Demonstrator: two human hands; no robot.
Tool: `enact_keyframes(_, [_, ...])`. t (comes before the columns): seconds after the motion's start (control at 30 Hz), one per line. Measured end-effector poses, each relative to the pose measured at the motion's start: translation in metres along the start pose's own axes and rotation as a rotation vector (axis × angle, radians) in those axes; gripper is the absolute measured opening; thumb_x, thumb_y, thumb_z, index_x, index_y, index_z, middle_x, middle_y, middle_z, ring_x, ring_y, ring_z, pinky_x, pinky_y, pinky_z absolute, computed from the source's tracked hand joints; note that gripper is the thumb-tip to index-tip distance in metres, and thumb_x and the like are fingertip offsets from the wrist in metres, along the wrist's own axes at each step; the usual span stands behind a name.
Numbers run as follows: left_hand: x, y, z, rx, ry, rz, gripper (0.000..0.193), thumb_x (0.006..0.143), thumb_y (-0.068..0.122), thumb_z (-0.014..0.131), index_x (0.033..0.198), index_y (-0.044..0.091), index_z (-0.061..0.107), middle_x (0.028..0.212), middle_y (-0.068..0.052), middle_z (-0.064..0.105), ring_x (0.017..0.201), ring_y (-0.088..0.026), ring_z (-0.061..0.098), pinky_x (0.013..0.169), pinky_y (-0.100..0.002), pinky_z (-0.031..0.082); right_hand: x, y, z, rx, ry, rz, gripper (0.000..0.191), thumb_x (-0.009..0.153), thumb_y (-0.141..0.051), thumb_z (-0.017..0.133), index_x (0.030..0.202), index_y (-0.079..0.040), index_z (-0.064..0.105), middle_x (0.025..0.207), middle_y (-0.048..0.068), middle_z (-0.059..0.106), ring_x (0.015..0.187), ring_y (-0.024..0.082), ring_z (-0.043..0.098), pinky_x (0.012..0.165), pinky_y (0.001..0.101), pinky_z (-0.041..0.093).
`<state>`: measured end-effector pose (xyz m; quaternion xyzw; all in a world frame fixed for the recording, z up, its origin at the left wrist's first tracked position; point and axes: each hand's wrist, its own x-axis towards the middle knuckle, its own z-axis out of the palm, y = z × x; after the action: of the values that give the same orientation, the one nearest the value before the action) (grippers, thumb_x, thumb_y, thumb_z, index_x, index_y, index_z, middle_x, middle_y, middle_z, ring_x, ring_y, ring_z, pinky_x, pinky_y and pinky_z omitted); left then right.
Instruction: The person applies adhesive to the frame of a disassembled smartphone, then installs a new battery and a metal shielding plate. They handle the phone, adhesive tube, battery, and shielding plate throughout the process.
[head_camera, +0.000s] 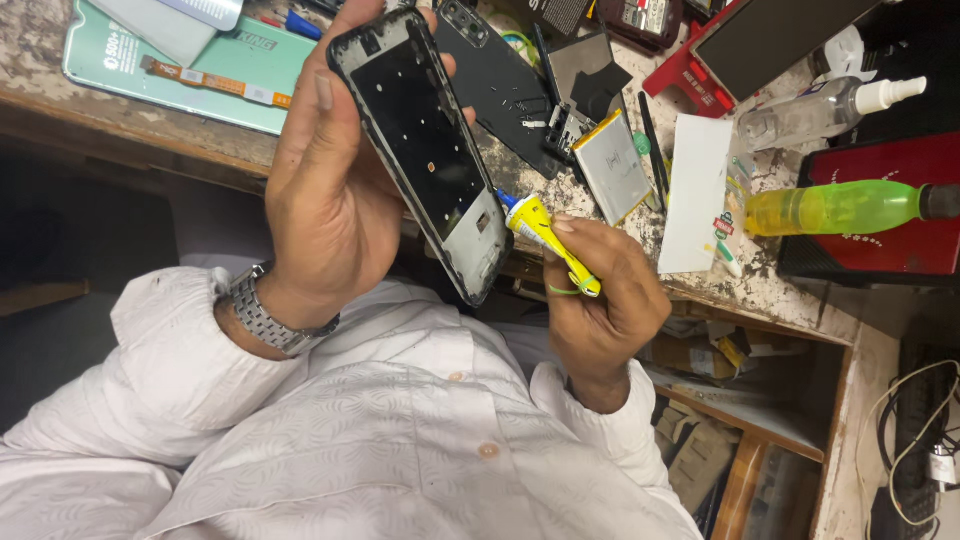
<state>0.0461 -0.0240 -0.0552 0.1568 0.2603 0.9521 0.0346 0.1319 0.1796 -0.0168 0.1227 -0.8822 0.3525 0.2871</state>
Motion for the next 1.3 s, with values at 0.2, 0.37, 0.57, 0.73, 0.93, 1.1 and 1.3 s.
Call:
enact_keyframes(0.2, [0.0,-0.001,-0.003,-0.029,0.039,-0.011,0.044,0.121,0.031,0.038,0.156,0.006,0.033,0.148,-0.016,0.052,0.13,-0.021,0.056,0.114,-0.045,0.051,-0.004,0.0,0.0,-0.009,0.005,0.014,0.024,0.093,0.005,0.08,0.114,-0.002,0.071,0.113,0.015,0.074,0.103,0.021,0.074,0.092,0.0274,0.059])
enact_keyframes(0.37, [0.0,0.0,-0.008,-0.059,0.066,-0.022,0.042,0.122,0.03,0.04,0.157,0.006,0.035,0.136,-0.016,0.058,0.126,-0.024,0.06,0.114,-0.047,0.054,-0.008,0.001,-0.003,-0.01,-0.004,0.018,0.022,0.095,0.005,0.08,0.114,-0.002,0.072,0.112,0.014,0.074,0.103,0.021,0.074,0.093,0.0277,0.059])
enact_keyframes(0.57, [0.0,0.0,-0.013,-0.044,0.043,0.008,0.037,0.125,0.029,0.041,0.155,0.007,0.039,0.134,-0.014,0.058,0.127,-0.022,0.06,0.114,-0.048,0.054,-0.012,0.002,-0.004,-0.003,-0.006,0.029,0.022,0.094,0.006,0.08,0.113,-0.001,0.071,0.111,0.015,0.074,0.102,0.02,0.074,0.091,0.0272,0.058])
enact_keyframes(0.73, [-0.001,0.002,-0.017,0.019,-0.008,0.043,0.036,0.126,0.032,0.038,0.152,0.008,0.045,0.133,-0.012,0.06,0.126,-0.019,0.06,0.115,-0.045,0.054,-0.014,0.001,-0.005,-0.005,-0.01,0.035,0.021,0.094,0.006,0.079,0.113,-0.001,0.072,0.111,0.014,0.074,0.102,0.02,0.074,0.092,0.0271,0.058])
enact_keyframes(0.93, [-0.002,0.0,-0.02,0.031,-0.023,0.066,0.031,0.126,0.031,0.039,0.145,0.007,0.046,0.132,-0.012,0.06,0.125,-0.02,0.06,0.113,-0.045,0.053,-0.016,0.0,-0.006,-0.02,-0.01,0.027,0.021,0.094,0.005,0.08,0.112,-0.001,0.072,0.111,0.014,0.074,0.102,0.021,0.074,0.093,0.0278,0.058])
enact_keyframes(1.1, [-0.003,0.0,-0.022,0.007,-0.012,0.071,0.035,0.128,0.031,0.041,0.155,0.009,0.042,0.135,-0.013,0.059,0.129,-0.021,0.059,0.115,-0.046,0.053,-0.018,-0.002,-0.008,-0.02,-0.026,0.04,0.023,0.093,0.005,0.08,0.113,-0.001,0.072,0.112,0.014,0.074,0.106,0.023,0.074,0.094,0.0282,0.058])
enact_keyframes(1.3, [0.003,0.008,-0.024,-0.005,-0.014,0.059,0.042,0.123,0.04,0.038,0.148,0.007,0.043,0.135,-0.014,0.058,0.126,-0.025,0.061,0.111,-0.048,0.054,-0.022,0.002,-0.012,-0.083,0.014,-0.001,0.024,0.091,0.004,0.081,0.112,-0.003,0.072,0.111,0.014,0.074,0.106,0.023,0.073,0.091,0.0286,0.058])
